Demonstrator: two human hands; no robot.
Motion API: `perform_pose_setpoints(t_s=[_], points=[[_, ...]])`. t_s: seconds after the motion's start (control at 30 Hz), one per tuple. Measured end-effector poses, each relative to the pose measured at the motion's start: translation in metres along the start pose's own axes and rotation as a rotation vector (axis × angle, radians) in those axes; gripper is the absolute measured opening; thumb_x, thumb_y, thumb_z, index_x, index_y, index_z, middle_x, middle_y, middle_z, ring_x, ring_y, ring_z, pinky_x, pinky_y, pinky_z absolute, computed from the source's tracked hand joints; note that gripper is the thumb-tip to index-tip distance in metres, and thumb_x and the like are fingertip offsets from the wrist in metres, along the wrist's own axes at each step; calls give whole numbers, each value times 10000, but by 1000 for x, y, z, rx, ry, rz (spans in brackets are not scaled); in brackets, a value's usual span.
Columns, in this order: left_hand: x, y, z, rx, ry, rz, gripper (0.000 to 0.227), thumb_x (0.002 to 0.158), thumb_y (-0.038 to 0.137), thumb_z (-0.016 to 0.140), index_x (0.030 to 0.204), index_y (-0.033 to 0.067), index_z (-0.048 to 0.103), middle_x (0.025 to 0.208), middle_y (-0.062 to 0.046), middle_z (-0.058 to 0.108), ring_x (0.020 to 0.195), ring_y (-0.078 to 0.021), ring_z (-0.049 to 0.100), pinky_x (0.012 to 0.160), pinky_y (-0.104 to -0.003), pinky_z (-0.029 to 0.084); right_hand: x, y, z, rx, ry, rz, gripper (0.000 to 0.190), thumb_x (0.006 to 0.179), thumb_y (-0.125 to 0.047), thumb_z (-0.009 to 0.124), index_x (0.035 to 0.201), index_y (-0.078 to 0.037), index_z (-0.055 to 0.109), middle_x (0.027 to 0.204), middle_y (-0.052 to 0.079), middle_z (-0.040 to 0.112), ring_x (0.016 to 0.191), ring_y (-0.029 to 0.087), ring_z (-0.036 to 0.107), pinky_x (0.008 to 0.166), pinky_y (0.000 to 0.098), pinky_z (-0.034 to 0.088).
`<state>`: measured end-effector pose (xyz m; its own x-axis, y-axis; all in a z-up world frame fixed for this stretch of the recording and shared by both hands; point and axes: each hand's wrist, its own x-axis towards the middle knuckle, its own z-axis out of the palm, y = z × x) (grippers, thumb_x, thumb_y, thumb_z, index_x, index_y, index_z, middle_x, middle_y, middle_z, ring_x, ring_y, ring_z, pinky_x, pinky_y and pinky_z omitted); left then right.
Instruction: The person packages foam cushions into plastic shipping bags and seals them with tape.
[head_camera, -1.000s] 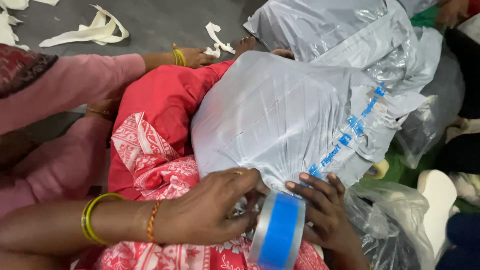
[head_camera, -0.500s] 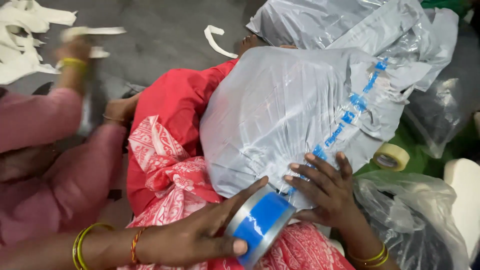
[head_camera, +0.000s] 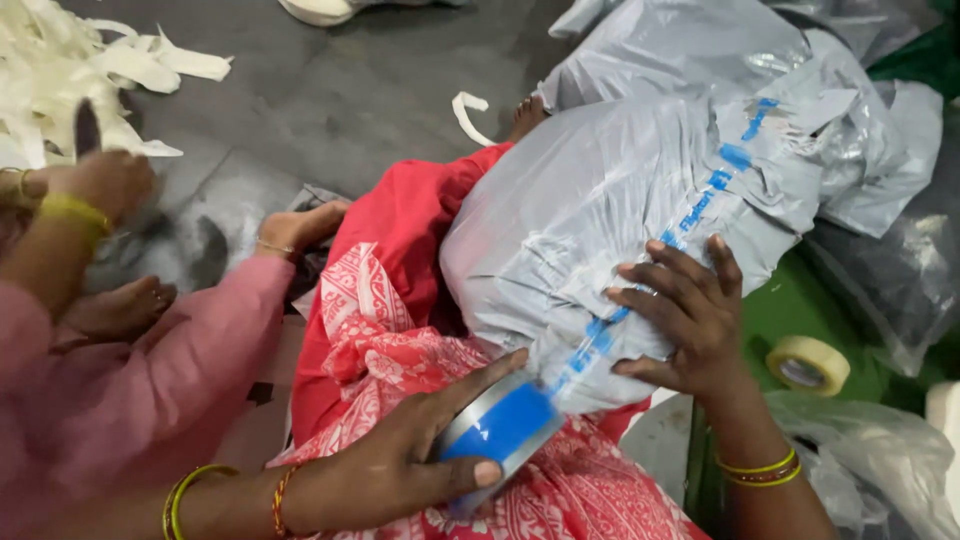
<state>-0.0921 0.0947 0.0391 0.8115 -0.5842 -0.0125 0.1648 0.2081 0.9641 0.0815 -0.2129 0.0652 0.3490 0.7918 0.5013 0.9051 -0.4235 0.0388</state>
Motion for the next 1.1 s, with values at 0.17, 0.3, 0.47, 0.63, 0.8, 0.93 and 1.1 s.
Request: perform_pose_setpoints(t_s=[0.17,0.3,0.47,0.63,0.8,0.93,1.1], points=[[15,3,-8,147,120,-32,888,898,395,662,1650,128,273,1178,-119,679,978,-168,649,902,-332,547,16,31,0,-20,12,-17,704,920,-754,498,1201,-151,727,1261,59,687,1375,284,553,1294,513,147],[35,2,-11,207,174,-117,870,830,417,682,1587,147,351,1038,-166,710,851,-221,699,798,-365,571,30,53,4,-2,17,-24,715,948,-758,441,1198,-152,724,1254,57,690,1378,286,563,1310,512,152],[68,-36,-25,425,229,-28,850,829,461,711,1530,116,377,1172,-196,705,1026,-277,718,879,-404,557,45,70,6,21,27,-18,719,945,-769,435,1180,-157,730,1218,52,699,1357,273,583,1312,492,169],[123,-113,-50,425,246,31,724,863,495,706,1418,73,511,1226,-207,696,1108,-310,703,936,-420,539,55,83,8,44,46,-22,733,946,-782,422,1171,-154,726,1216,49,699,1365,274,581,1315,480,182],[164,-120,-58,460,389,-64,544,857,500,707,1046,-9,730,924,-199,765,835,-237,742,764,-406,558,59,89,4,34,-18,2,698,972,-733,423,1233,-153,709,1302,56,678,1408,303,551,1297,510,196],[172,-120,-57,390,431,-11,512,838,480,715,970,-12,765,839,-171,780,746,-187,739,697,-386,559,31,60,2,-102,-20,-64,635,972,-654,472,1321,-165,679,1469,140,592,1450,367,477,1279,550,200],[183,-115,-55,301,488,122,477,825,456,717,920,-8,766,768,-167,765,685,-152,734,608,-383,546,18,-4,22,-187,-53,-119,555,940,-608,613,1346,-236,683,1468,97,575,1391,308,494,1205,523,235]])
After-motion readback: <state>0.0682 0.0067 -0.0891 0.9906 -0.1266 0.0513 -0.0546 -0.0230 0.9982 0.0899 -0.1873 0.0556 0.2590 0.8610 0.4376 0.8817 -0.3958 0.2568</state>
